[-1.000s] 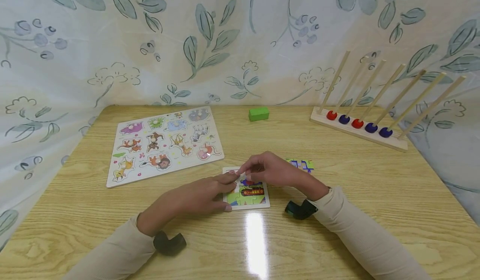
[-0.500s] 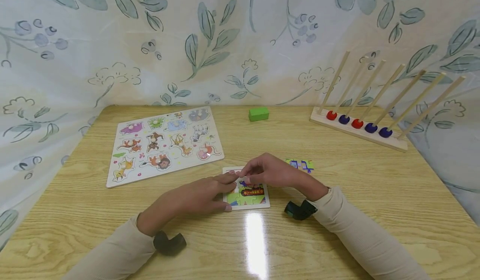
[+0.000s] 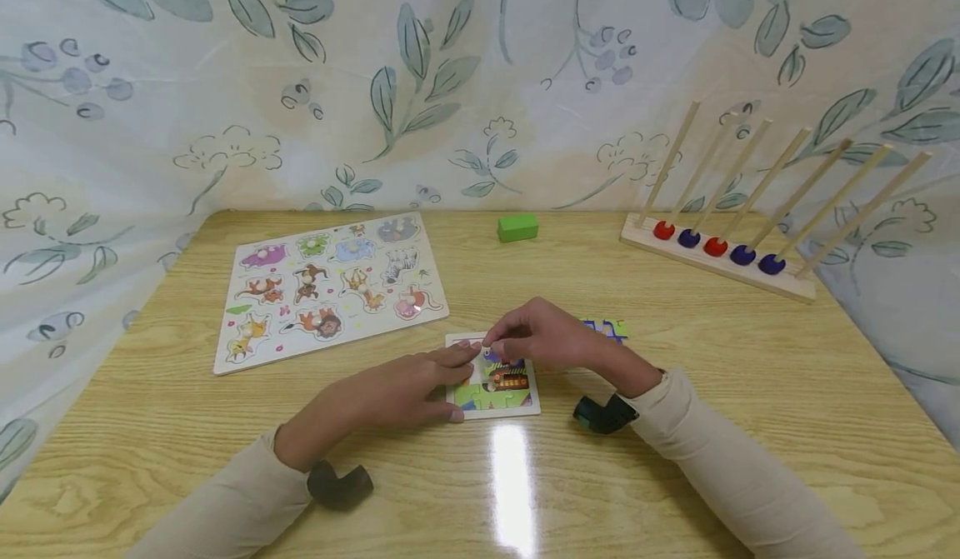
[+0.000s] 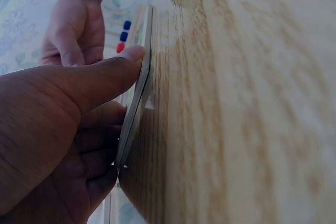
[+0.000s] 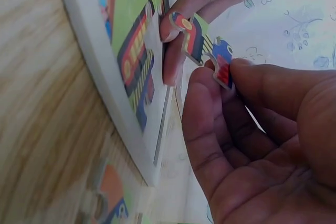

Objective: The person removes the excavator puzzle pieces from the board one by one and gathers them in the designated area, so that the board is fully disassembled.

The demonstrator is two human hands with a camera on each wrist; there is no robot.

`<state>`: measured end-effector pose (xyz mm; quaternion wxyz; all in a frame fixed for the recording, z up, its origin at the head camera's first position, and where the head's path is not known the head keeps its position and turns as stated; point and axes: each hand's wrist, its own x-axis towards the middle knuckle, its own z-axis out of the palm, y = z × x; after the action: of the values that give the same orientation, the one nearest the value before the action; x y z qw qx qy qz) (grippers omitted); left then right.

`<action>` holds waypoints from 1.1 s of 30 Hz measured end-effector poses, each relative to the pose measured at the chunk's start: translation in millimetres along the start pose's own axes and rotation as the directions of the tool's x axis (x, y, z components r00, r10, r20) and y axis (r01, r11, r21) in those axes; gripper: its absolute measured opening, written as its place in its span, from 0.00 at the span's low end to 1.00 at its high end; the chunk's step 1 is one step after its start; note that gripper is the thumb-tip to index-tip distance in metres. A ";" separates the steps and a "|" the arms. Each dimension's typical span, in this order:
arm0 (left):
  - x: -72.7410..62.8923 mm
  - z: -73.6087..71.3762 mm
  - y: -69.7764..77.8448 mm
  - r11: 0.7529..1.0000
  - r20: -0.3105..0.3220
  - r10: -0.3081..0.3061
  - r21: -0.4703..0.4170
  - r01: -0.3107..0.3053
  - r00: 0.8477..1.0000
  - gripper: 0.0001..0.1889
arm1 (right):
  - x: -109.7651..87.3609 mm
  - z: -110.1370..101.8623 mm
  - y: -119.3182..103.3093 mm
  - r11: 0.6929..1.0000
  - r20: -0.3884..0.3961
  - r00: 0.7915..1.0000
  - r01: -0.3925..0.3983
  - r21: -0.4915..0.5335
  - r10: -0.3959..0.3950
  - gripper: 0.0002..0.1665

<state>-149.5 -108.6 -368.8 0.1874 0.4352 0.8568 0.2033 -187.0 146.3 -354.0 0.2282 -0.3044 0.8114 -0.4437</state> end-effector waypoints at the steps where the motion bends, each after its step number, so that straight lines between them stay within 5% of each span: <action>1: 0.0 0.1 0.0 1.000 -0.001 0.001 -0.002 -0.001 1.000 0.34 | -0.8 -1.0 0.8 1.000 0.005 1.000 0.005 0.001 -0.005 0.11; 20: -0.4 0.3 0.4 1.000 -0.017 -0.001 0.029 0.002 1.000 0.33 | -27.8 -23.1 7.6 0.994 -0.042 0.998 -0.046 -0.096 0.042 0.11; 33: -1.1 3.2 -3.8 0.998 -0.024 0.026 0.055 -0.025 0.999 0.33 | -45.1 -37.3 21.0 0.992 -0.090 0.991 -0.105 -0.064 0.099 0.12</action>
<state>-149.9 -110.9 -373.4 0.1624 0.4484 0.8588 0.1873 -184.9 208.2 -348.8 0.2047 -0.2508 0.8498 -0.4159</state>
